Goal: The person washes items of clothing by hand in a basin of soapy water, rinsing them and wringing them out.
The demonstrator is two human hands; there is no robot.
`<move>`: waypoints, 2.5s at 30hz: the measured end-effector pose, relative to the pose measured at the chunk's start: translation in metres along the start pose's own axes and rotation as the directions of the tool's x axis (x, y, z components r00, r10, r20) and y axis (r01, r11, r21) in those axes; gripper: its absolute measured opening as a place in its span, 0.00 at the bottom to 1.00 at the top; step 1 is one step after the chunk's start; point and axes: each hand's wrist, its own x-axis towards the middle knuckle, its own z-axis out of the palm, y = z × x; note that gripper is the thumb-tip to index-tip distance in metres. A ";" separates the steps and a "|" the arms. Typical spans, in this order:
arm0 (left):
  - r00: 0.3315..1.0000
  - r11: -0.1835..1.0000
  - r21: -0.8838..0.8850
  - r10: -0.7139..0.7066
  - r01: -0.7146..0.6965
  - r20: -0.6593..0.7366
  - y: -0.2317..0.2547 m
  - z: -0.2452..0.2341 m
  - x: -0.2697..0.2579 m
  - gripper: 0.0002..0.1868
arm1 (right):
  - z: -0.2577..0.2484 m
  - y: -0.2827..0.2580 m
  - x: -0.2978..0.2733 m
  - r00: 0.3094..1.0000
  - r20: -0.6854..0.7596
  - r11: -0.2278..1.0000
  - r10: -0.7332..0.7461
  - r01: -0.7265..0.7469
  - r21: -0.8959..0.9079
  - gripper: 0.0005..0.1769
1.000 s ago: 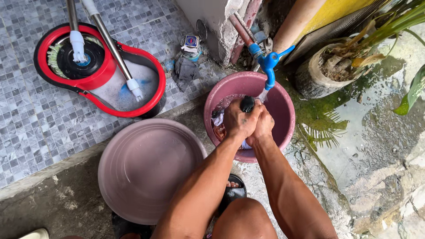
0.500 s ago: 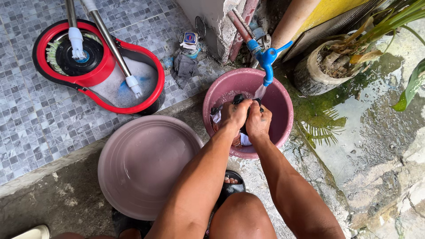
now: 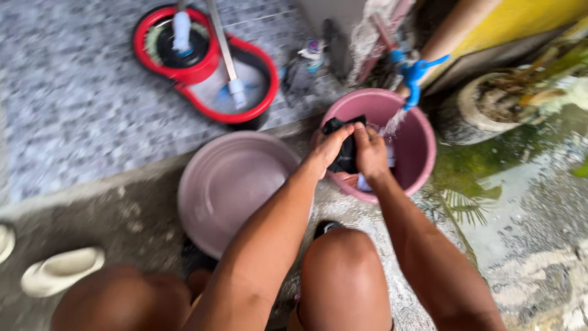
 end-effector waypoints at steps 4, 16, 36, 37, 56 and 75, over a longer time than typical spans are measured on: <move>0.986 0.993 -0.096 0.077 -0.064 0.145 0.023 -0.068 -0.035 0.31 | 0.007 -0.036 -0.013 0.808 0.559 0.800 0.187 -0.455 0.390 0.27; 0.990 0.990 -0.031 -0.135 0.137 0.046 0.020 -0.202 -0.102 0.38 | 0.090 -0.124 -0.060 0.522 0.772 0.874 0.364 -0.477 -0.090 0.39; 0.947 0.732 0.645 0.320 -0.219 -0.042 -0.014 -0.131 -0.061 0.20 | 0.059 -0.083 -0.046 0.659 0.651 0.920 0.377 -0.184 -0.346 0.26; 0.948 0.727 0.649 0.317 -0.225 -0.026 -0.013 -0.122 -0.059 0.20 | 0.052 -0.077 -0.043 0.678 0.639 0.923 0.364 -0.171 -0.345 0.24; 0.935 0.615 0.705 0.205 -0.352 0.288 -0.052 0.050 0.046 0.16 | -0.036 0.132 0.039 0.761 0.552 0.804 0.340 0.069 -0.590 0.19; 1.000 0.965 0.262 0.007 -0.011 0.016 -0.045 0.044 0.057 0.37 | -0.078 0.021 0.032 0.940 0.230 0.962 0.253 -0.220 -0.159 0.12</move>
